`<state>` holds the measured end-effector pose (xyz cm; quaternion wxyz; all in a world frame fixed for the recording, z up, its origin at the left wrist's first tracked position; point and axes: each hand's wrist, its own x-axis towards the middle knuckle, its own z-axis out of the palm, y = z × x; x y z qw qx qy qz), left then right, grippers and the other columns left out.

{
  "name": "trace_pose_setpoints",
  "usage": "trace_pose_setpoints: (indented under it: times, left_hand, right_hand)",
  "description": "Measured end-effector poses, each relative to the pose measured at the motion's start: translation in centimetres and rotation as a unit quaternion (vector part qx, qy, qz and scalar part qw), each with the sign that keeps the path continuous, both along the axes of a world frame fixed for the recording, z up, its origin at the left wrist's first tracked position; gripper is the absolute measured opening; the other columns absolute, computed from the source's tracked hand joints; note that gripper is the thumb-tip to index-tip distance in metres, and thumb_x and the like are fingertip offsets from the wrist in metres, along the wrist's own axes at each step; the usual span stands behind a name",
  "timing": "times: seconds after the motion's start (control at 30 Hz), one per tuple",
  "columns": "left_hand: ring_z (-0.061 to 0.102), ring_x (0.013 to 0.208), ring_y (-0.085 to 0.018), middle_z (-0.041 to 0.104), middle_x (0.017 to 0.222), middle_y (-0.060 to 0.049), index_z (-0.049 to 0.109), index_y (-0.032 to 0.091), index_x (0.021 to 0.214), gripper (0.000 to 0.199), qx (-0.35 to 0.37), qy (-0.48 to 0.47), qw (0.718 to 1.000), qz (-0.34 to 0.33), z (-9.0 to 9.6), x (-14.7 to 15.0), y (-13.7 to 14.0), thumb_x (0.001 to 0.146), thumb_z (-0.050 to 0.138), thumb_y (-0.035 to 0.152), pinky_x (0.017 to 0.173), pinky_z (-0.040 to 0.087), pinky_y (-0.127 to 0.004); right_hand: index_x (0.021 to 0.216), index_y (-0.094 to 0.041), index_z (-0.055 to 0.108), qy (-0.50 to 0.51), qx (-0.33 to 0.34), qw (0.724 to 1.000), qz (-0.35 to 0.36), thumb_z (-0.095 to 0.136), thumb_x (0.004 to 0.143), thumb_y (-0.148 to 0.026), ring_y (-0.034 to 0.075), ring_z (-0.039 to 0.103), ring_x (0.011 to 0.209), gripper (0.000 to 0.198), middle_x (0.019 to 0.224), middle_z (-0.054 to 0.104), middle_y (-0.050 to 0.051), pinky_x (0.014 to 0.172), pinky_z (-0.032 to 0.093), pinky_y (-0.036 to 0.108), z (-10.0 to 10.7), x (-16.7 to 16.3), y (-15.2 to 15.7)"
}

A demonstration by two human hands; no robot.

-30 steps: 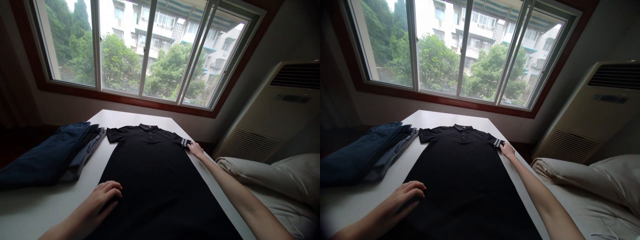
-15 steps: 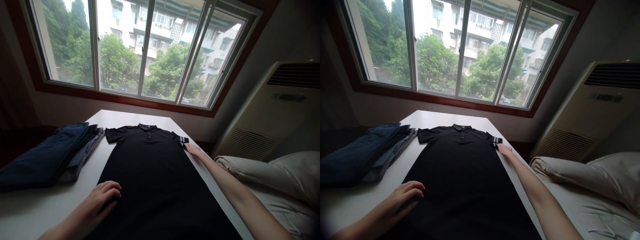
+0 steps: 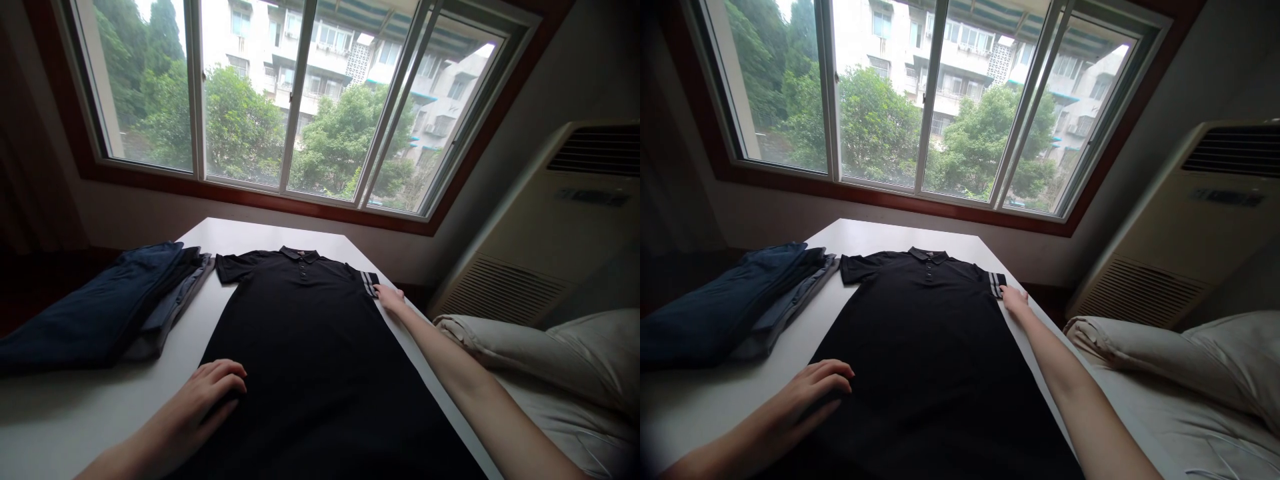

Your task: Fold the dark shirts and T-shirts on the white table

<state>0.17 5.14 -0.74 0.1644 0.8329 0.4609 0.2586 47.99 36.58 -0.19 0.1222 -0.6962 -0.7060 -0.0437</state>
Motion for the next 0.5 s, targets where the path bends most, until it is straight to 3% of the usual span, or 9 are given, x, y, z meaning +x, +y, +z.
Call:
trace_pose_setpoints:
  times: [0.17,0.27,0.4,0.5]
  left_hand:
    - [0.052,0.119,-0.020,0.058,0.124,-0.002,0.061,0.027,0.105,0.020,-0.001,-0.012,1.000,0.006,-0.2,0.0,0.1,0.095,0.044,0.021,0.102,0.045,-0.032]
    - [0.050,0.121,-0.021,0.057,0.126,-0.003,0.060,0.027,0.107,0.020,-0.007,0.000,1.000,-0.006,0.1,-0.1,-0.1,0.094,0.047,0.020,0.103,0.044,-0.032]
    - [0.050,0.119,-0.021,0.055,0.129,-0.003,0.059,0.027,0.109,0.022,-0.055,0.027,0.997,-0.054,2.0,0.3,-1.2,0.088,0.057,0.021,0.101,0.045,-0.031]
    - [0.055,0.109,-0.020,0.058,0.121,-0.002,0.060,0.026,0.104,0.023,-0.100,0.042,0.989,-0.099,3.7,0.9,-2.3,0.082,0.063,0.020,0.095,0.047,-0.028]
  right_hand:
    - [0.117,-0.016,0.061,-0.028,0.034,0.999,0.000,0.037,0.091,-0.018,0.028,0.052,0.116,0.036,0.126,0.058,0.014,0.104,0.027,0.045,0.2,-1.5,-0.8]
    - [0.107,-0.017,0.063,-0.052,0.055,0.994,0.085,0.039,0.090,-0.019,0.026,0.055,0.109,0.029,0.117,0.061,0.013,0.098,0.034,0.038,0.4,-2.6,-3.0]
    - [0.093,-0.018,0.063,-0.043,0.053,0.971,0.230,0.042,0.090,-0.019,0.024,0.058,0.096,0.021,0.102,0.063,0.011,0.088,0.041,0.036,0.7,-3.7,-8.6]
    - [0.096,-0.019,0.063,-0.002,-0.017,0.958,0.288,0.044,0.091,-0.023,0.023,0.059,0.094,0.020,0.104,0.061,0.010,0.086,0.045,0.035,2.1,-4.0,-14.4]
